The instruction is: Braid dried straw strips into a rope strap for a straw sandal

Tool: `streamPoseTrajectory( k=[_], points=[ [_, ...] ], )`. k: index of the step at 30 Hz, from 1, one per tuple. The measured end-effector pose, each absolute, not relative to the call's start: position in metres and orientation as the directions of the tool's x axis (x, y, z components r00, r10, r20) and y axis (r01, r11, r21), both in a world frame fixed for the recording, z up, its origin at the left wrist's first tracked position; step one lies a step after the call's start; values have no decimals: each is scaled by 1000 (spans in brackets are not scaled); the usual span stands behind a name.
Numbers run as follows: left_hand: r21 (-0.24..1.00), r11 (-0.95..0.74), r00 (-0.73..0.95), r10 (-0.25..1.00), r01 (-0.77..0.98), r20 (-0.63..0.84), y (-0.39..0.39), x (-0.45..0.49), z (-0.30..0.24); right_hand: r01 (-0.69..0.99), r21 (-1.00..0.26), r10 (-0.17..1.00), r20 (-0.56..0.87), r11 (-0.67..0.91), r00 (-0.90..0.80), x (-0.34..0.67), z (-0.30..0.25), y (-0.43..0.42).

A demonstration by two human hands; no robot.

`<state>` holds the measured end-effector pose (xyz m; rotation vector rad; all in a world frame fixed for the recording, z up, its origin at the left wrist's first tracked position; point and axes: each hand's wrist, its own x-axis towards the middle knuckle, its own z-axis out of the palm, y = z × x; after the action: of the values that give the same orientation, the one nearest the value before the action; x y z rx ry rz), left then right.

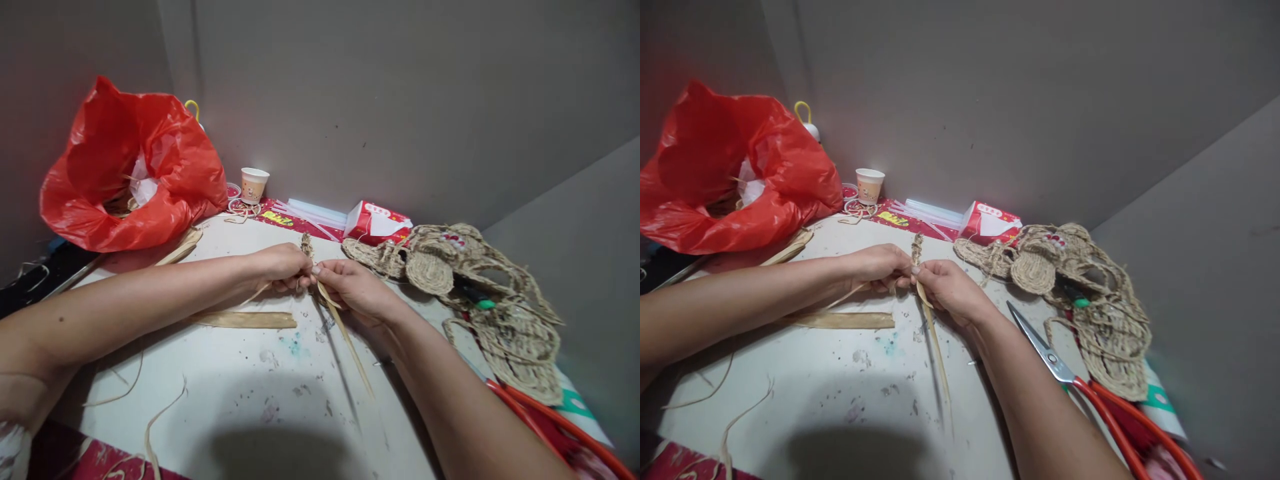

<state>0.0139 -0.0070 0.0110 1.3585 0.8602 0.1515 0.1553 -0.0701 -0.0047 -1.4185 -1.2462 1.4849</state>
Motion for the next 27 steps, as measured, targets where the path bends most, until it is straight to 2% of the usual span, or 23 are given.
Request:
streamPoseTrajectory(
  k=[6,10,12,14,16,19,21,24,27],
  points=[
    [919,67,676,657,389,-334,-8,13,2,154,-941,938,-322,-302,-127,156,-6,-70],
    [926,-164,690,713,339,-127,-7,12,-3,185,-942,941,-308,-281,-139,157,-5,-71],
    [940,-98,700,694,327,-171,-5,12,-3,218,-946,951,-275,-242,-140,159,-3,-71],
    [936,105,706,630,335,-323,-4,11,-1,265,-943,960,-245,-203,-133,161,-3,-71],
    [899,288,741,511,329,-435,-1,10,1,302,-937,965,-226,-177,-135,164,-3,-70],
    [863,401,813,361,307,-456,3,6,2,310,-939,968,-201,-147,-149,167,-5,-69],
    [854,437,843,312,283,-439,5,5,1,290,-947,971,-185,-135,-154,167,-5,-69],
    [855,463,859,316,232,-404,6,5,-1,241,-960,969,-188,-146,-162,166,-4,-70],
    [875,429,823,399,224,-406,4,6,-2,198,-964,961,-212,-176,-177,164,-2,-71]
  ],
)
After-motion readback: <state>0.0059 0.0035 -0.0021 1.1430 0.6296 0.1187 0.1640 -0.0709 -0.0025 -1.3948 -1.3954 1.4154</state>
